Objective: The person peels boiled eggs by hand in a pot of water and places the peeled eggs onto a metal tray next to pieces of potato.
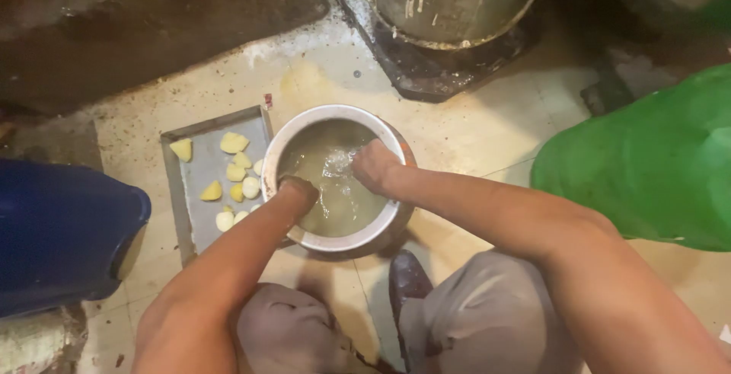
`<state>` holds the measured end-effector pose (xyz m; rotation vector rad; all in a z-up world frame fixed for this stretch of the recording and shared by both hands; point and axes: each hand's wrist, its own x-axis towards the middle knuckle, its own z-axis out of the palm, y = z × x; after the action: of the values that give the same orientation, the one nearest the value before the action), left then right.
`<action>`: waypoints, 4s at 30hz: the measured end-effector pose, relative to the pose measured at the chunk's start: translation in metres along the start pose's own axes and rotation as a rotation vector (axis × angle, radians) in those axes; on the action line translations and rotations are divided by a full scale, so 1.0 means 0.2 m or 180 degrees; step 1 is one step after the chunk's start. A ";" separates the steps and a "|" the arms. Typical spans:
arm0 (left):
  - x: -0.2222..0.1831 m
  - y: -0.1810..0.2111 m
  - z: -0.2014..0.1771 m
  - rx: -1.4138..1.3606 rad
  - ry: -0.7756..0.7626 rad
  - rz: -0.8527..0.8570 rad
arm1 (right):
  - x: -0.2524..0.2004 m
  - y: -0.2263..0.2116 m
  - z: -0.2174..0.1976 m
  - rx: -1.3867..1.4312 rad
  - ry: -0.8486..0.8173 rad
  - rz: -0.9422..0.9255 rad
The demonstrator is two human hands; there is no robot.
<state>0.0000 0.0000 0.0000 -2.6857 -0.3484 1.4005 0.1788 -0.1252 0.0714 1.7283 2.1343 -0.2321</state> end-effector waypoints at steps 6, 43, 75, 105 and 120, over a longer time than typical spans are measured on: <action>0.00 -0.02 -0.21 -0.0518 0.0460 0.0104 | 0.02 0.04 -0.02 0.0477 0.0041 -0.0065; -0.43 -0.36 -0.96 -0.1098 0.1105 0.0335 | -0.30 0.18 -0.36 0.0961 0.2050 0.0973; -0.61 -0.35 -0.48 -0.2863 0.0254 -0.1969 | -0.35 0.30 -0.10 0.4129 0.0774 0.1515; -0.25 -0.71 -0.44 -0.4699 0.1482 -0.0628 | 0.05 0.85 -0.40 0.2300 0.0688 0.2095; -0.30 -0.04 0.94 -0.5056 0.3405 -0.4105 | 0.12 0.65 -0.44 0.1302 0.2619 -0.0509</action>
<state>-0.1886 -0.0112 -0.0589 -1.9669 -2.8855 -1.0667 0.2838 -0.0424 0.1564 2.1299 2.9808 0.0215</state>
